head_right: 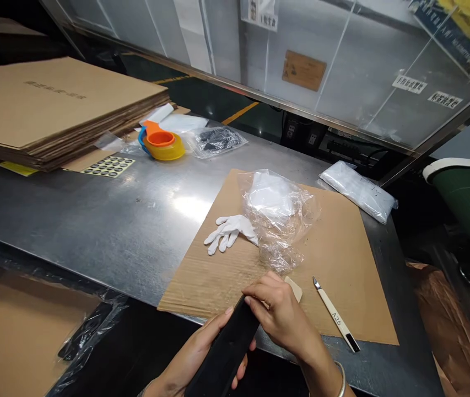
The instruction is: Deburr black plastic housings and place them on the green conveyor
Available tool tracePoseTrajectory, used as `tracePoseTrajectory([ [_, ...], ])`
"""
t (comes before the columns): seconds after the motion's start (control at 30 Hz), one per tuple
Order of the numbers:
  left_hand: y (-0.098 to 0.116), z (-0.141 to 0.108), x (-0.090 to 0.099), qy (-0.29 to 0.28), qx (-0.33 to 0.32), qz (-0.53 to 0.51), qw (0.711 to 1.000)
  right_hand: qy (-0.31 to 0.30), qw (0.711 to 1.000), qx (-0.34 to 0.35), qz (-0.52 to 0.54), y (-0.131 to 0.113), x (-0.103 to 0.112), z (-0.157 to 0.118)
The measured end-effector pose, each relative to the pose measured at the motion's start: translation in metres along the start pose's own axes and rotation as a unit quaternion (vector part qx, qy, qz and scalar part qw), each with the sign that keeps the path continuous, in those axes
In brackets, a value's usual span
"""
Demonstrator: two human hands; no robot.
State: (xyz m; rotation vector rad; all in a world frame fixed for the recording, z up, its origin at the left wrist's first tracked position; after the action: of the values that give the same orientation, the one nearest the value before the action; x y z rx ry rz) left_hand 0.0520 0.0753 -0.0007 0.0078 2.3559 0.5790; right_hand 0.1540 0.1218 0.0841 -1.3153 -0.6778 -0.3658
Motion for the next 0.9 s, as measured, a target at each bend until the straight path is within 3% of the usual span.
tracePoseTrajectory([
  [0.17,-0.002,-0.002,0.001,0.014,0.007,0.019,1.0,0.004,1.0,-0.017,0.023,0.002,-0.002,-0.003],
  [0.3,0.003,-0.004,-0.002,0.018,-0.032,0.007,0.999,0.059,0.975,-0.146,0.16,0.032,-0.001,-0.005],
  [0.43,0.009,-0.004,0.003,0.058,-0.067,-0.003,0.996,0.108,0.949,-0.22,0.201,0.056,0.002,-0.016],
  [0.67,0.01,-0.004,0.006,0.086,-0.089,0.06,0.99,0.04,0.943,-0.257,0.207,0.047,-0.018,-0.033],
  [0.9,0.013,-0.003,0.007,0.087,-0.136,0.081,0.983,0.038,0.918,-0.291,0.266,0.052,-0.029,-0.03],
])
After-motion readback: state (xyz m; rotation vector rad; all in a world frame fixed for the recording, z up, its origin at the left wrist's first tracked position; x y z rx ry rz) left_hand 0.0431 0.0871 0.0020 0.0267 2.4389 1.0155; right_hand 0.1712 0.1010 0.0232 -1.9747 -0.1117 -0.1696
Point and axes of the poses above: each hand's wrist, its own z-axis towards the middle knuckle, its own x-axis out of the back of the hand, y = z × x, the point moved 7 cm from there along z, towards the middle knuckle, and after that the axes turned 2 degrees about -x, right-handed, at the moved point
